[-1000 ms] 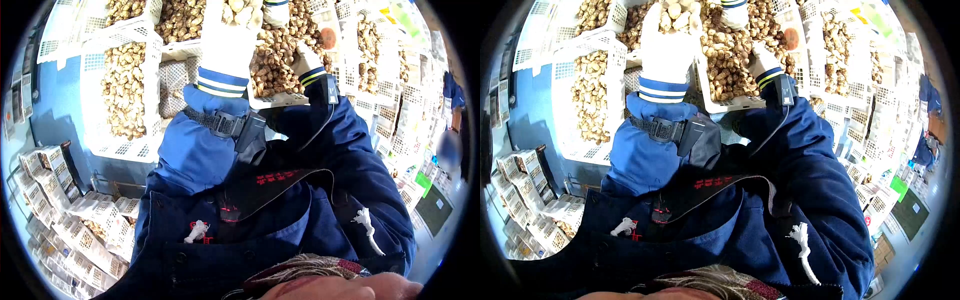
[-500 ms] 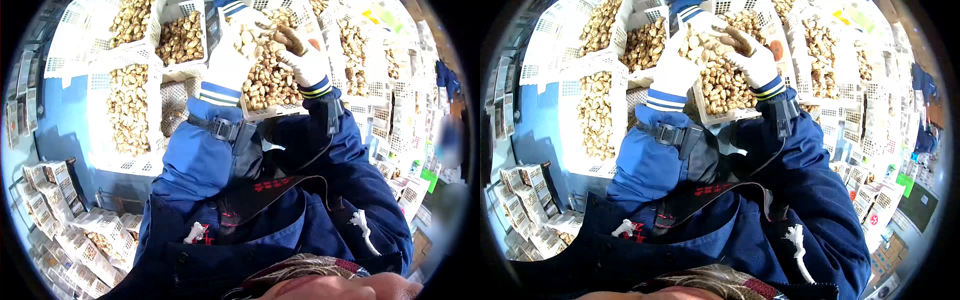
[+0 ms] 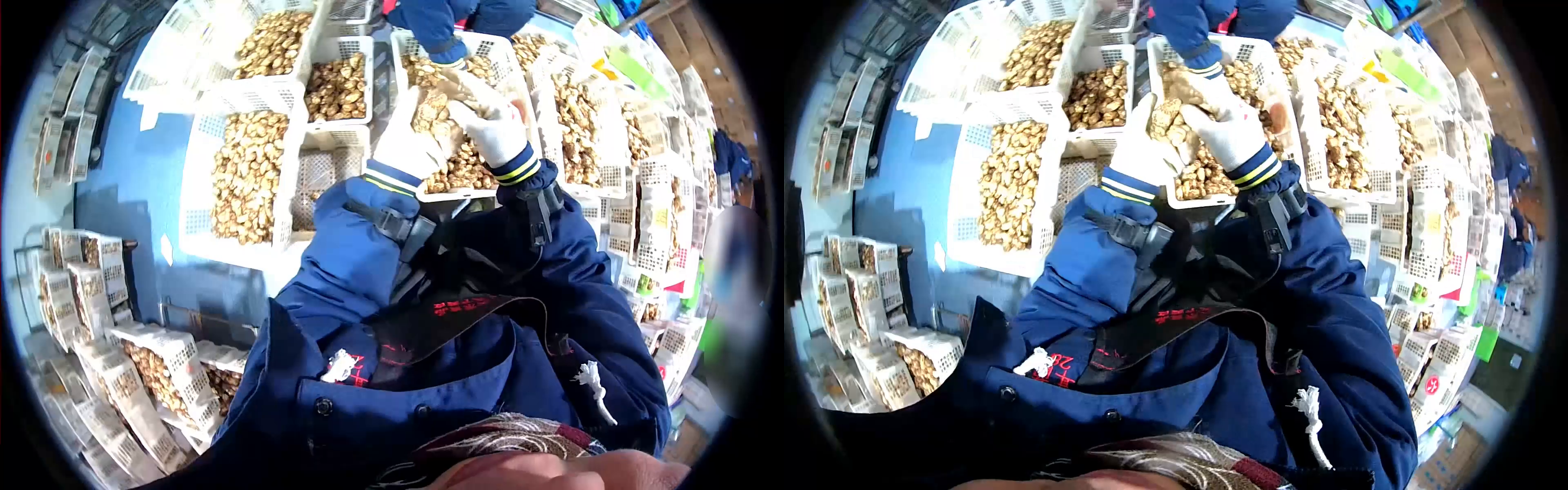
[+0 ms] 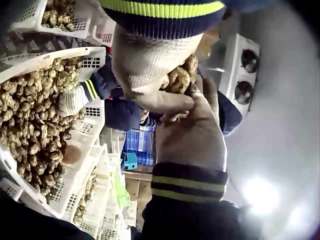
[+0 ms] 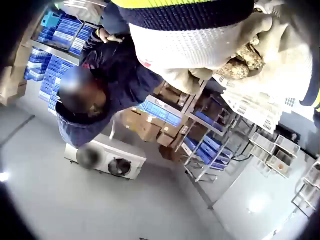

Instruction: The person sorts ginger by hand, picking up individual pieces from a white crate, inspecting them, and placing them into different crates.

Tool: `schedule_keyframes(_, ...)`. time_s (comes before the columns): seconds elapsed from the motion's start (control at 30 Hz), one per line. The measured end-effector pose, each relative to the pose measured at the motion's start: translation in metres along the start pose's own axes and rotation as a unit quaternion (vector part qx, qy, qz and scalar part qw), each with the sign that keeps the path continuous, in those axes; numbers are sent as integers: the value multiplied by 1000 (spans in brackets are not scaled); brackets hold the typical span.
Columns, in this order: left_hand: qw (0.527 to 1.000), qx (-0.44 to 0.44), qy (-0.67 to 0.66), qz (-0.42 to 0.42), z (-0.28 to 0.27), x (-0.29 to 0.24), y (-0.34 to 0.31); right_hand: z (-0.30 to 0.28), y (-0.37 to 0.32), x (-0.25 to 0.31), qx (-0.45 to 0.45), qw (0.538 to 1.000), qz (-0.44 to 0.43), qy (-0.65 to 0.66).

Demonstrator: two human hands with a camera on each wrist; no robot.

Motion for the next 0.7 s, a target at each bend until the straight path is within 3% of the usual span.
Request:
schedule_keyframes(0.07, 999, -36, -23, 21, 16, 1, -20, 12, -3, 9, -23, 962, -129, -239)
schedule_keyframes(0.13, 994, -64, -77, 49, 25, -5, -36, 23, -8, 32, 21, 880, -278, -385)
schedule_keyframes(0.17, 994, -71, -66, 50, 30, -12, -51, 19, -4, 22, 5, 959, -201, -202)
schedule_keyframes(0.2, 986, -78, -97, 112, 37, -20, -61, 20, 1, 7, -6, 994, -113, -8)
schedule_keyframes(0.23, 983, -72, -82, 147, 28, -37, -68, 24, -6, 21, 5, 992, -79, 102)
schedule_keyframes(0.3, 971, -83, -88, 204, 37, -68, -105, 18, -10, 14, -1, 997, -53, 51)
schedule_keyframes(0.33, 941, -127, -110, 295, 23, -89, -113, 15, -15, 8, -1, 997, -32, 64)
schedule_keyframes(0.37, 954, -69, -46, 287, -12, -118, -119, 10, -20, -9, -1, 998, -7, 61)
schedule_keyframes(0.47, 939, -80, -98, 319, -7, -146, -173, 3, -30, -45, -7, 999, 31, 45)
schedule_keyframes(0.53, 937, -81, -63, 334, 7, -144, -200, 9, -36, -35, 21, 995, 45, 83)
schedule_keyframes(0.57, 908, -122, 84, 392, -3, -158, -214, 10, -36, -39, 14, 995, 50, 83)
schedule_keyframes(0.6, 851, -179, 219, 443, -12, -171, -227, 10, -36, -44, 33, 996, 43, 72)
schedule_keyframes(0.63, 685, -265, 460, 500, -50, -200, -239, 10, -36, -47, 34, 993, 44, 102)
schedule_keyframes(0.67, 561, -300, 614, 468, -55, -209, -251, 12, -36, -49, 35, 990, 46, 132)
schedule_keyframes(0.7, 368, -348, 749, 426, -58, -217, -263, 11, -37, -46, 30, 991, 44, 121)
Point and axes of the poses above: each hand's wrist, its own y-axis towards the middle knuckle, its own z-axis out of the palm, x = y × z, the point moved 5 cm from there along y, towards the middle knuckle, and after that the axes turned 2 degrees about -z, right-handed, at the moved point
